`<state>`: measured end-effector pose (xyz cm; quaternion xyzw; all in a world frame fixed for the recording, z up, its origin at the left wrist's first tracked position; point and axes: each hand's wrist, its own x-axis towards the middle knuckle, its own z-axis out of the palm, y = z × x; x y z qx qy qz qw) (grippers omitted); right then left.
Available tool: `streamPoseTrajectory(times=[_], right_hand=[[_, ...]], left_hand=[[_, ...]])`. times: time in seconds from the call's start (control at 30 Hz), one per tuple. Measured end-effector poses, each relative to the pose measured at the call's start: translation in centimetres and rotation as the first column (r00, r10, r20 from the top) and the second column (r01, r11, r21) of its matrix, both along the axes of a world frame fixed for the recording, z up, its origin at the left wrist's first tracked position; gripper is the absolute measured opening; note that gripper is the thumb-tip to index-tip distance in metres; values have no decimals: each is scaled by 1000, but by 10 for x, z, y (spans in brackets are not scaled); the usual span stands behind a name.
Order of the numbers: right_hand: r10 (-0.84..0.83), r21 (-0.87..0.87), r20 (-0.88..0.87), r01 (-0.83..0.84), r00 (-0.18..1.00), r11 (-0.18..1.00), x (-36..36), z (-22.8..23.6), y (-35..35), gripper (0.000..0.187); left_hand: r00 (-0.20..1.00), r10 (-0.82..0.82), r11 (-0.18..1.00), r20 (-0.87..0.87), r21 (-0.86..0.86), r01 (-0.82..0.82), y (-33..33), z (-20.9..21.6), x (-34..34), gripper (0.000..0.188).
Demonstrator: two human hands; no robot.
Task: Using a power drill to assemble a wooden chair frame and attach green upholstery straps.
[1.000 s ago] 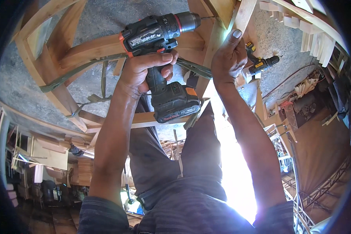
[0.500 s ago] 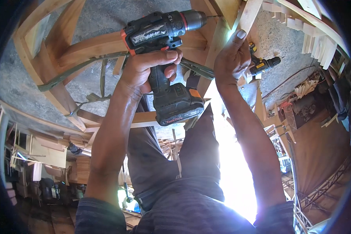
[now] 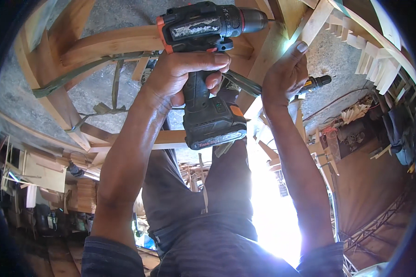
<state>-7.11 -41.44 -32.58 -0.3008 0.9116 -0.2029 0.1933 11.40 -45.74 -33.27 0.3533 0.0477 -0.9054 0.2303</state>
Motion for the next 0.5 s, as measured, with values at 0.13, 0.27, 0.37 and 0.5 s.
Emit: streamPoseTrajectory(times=[0.13,0.27,0.37,0.5], right_hand=[[-1,-56,-17,0,1000,998,0,-5,-1,65],[4,-92,-27,-7,1000,996,0,-6,0,61],[33,-45,-1,-33,999,998,1,-3,2,68],[51,-38,-10,-52,999,998,-2,-2,2,66]], left_hand=[[1000,3,1000,-2,20,-3,-3,3,-2,15],[1000,4,999,-11,42,-4,-4,3,-3,14],[999,-1,999,-34,45,2,-3,2,-1,13],[1000,-1,1000,-12,27,1,-2,3,-5,12]])
